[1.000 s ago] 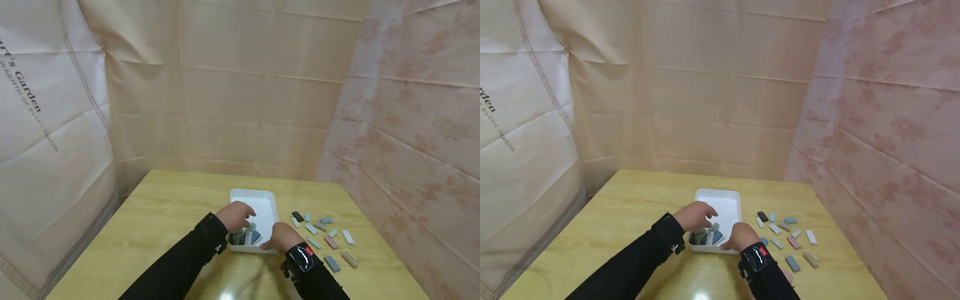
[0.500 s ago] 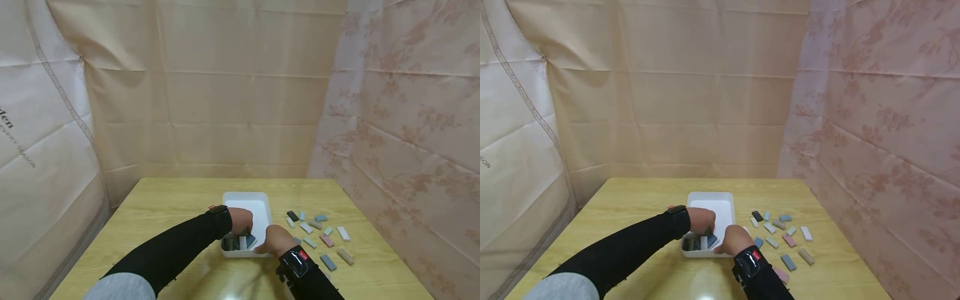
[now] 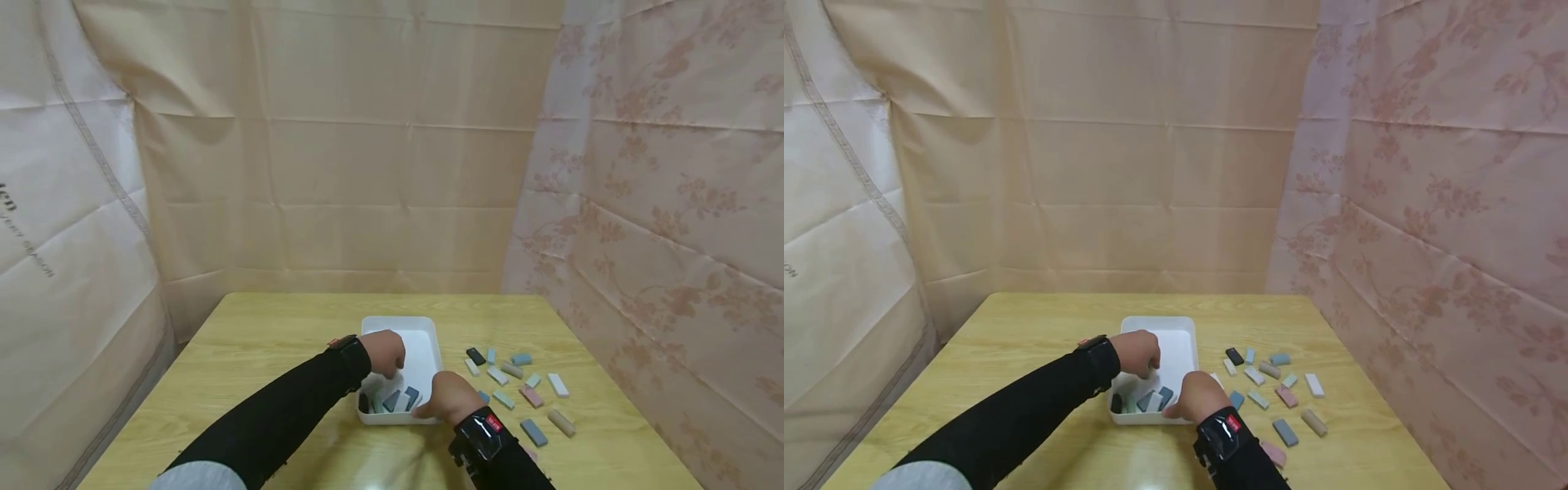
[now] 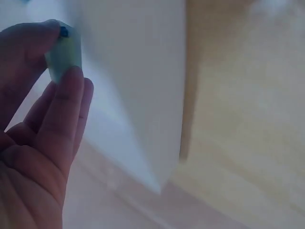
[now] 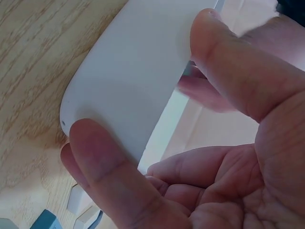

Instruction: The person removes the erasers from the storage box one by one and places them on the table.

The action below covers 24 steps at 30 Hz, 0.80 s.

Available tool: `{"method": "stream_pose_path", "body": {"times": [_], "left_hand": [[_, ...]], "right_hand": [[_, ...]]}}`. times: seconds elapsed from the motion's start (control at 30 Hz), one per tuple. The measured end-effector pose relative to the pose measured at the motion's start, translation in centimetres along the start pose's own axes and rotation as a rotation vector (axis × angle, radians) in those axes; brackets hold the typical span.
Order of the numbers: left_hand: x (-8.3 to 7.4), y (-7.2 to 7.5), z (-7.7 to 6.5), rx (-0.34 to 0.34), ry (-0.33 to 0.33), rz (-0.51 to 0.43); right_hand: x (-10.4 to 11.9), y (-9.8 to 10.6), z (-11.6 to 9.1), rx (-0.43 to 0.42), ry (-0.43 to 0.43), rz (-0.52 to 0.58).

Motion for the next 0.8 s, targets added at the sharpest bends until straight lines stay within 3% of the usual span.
{"method": "stream_pose_path", "body": {"times": [0.1,0.2,0.3,0.37,0.47,0.8], "left_hand": [[3.2,1.8,-1.2,-0.096,0.036,-0.073],[7.3,3.0,-3.3,-0.186,0.170,-0.160],[10.7,2.6,-5.6,-0.164,0.323,-0.166],[12.1,1.6,-6.7,-0.109,0.361,-0.128],[13.2,0.3,-7.6,-0.073,0.352,-0.108],[13.8,-1.7,-8.3,-0.154,0.306,-0.032]], "right_hand": [[0.1,-0.1,0.0,-0.011,0.002,-0.008],[0.0,0.1,0.0,-0.029,0.014,-0.018],[-0.1,0.2,0.0,-0.036,0.029,-0.015],[-0.3,0.2,0.0,-0.033,0.026,-0.010],[-0.5,0.1,0.0,-0.030,0.013,-0.008],[-0.4,0.2,-0.6,-0.017,-0.009,-0.028]]}}
Point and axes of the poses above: each hand's wrist, its own z-axis towards the middle knuckle, its own y-axis out of the back of the hand, x = y × z, the point moved 2 cm from there along z, towards the middle knuckle, and after that the axes turned 4 degrees about x, right-handed, at the moved point
